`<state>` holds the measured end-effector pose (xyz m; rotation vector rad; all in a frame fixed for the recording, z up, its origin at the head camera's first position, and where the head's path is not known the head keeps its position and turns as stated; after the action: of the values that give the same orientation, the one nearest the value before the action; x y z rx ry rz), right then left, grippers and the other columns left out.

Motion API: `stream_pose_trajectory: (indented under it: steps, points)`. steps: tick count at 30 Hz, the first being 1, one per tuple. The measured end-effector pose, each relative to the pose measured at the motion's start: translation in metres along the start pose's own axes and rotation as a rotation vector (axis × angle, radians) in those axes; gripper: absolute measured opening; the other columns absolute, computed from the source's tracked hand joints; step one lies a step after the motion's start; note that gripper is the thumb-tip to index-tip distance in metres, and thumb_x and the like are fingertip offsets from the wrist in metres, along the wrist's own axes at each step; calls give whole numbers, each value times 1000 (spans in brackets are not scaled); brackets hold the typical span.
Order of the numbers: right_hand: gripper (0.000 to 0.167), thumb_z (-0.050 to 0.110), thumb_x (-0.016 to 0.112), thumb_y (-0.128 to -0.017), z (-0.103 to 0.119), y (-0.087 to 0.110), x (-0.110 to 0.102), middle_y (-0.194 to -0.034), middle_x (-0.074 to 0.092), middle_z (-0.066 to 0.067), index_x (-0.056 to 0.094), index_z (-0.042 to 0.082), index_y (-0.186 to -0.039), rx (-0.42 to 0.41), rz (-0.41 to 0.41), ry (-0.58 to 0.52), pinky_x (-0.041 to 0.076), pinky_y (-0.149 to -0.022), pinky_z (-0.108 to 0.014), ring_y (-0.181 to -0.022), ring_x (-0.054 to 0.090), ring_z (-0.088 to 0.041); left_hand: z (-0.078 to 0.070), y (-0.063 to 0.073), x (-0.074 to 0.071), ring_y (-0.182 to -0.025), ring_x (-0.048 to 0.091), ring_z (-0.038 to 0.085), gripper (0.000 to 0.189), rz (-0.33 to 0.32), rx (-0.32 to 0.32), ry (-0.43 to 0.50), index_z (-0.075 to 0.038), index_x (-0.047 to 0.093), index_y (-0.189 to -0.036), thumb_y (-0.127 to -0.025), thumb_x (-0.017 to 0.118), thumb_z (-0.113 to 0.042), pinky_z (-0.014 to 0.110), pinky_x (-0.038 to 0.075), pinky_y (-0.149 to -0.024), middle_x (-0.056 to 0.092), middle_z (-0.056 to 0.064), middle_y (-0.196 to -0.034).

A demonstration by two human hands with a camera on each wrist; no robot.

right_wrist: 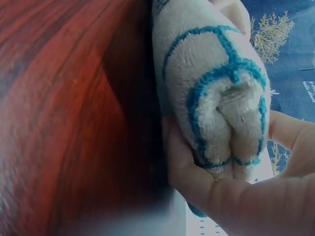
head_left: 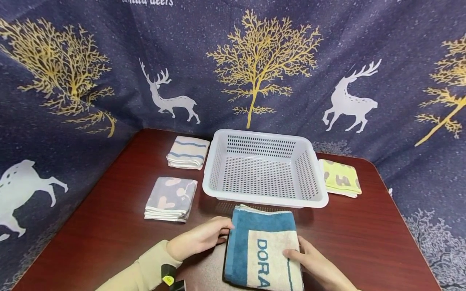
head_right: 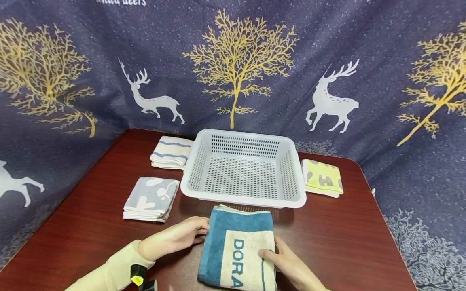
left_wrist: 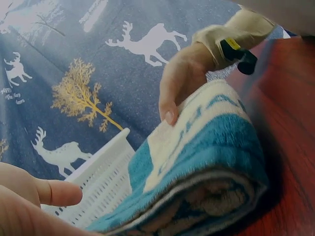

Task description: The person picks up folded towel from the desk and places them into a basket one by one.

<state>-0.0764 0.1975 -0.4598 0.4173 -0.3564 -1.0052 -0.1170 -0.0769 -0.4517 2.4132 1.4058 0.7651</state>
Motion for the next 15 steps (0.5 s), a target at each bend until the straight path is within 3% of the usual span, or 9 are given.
stream_pose_trajectory:
  steps: [6,10,15]
  points:
    - [67,20,52,-98,1,-3,4,-119,64,-8,12,-8,-144,-16,47,-57,53,-87,-35,-105,65,-20,3,-3,6,-73,52,12,13,5,-76,-4,-22,49,-69,-82,49,-18,27,44,-64,52,-4,-76]
    - [70,19,51,-98,0,-3,8,-119,64,-7,6,-5,-147,-16,70,-95,53,-87,-38,-105,64,-21,8,-4,7,-78,55,11,4,28,-72,21,-16,51,-82,-85,53,-17,26,48,-72,55,-3,-85]
    - [73,17,48,-99,-2,-1,15,-118,63,-7,-3,1,-149,-8,104,-213,53,-86,-44,-106,63,-22,15,-6,6,-86,61,10,29,42,-60,14,-4,53,-111,-85,59,-14,29,51,-80,63,-1,-96]
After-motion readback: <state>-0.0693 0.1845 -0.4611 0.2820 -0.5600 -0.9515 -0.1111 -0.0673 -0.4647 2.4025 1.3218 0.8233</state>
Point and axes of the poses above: each hand's wrist, its own y-axis away from the middle knuckle, its own x-axis out of the palm, z = x × y, the point moved 3 cm from there along -y, towards the middle knuckle
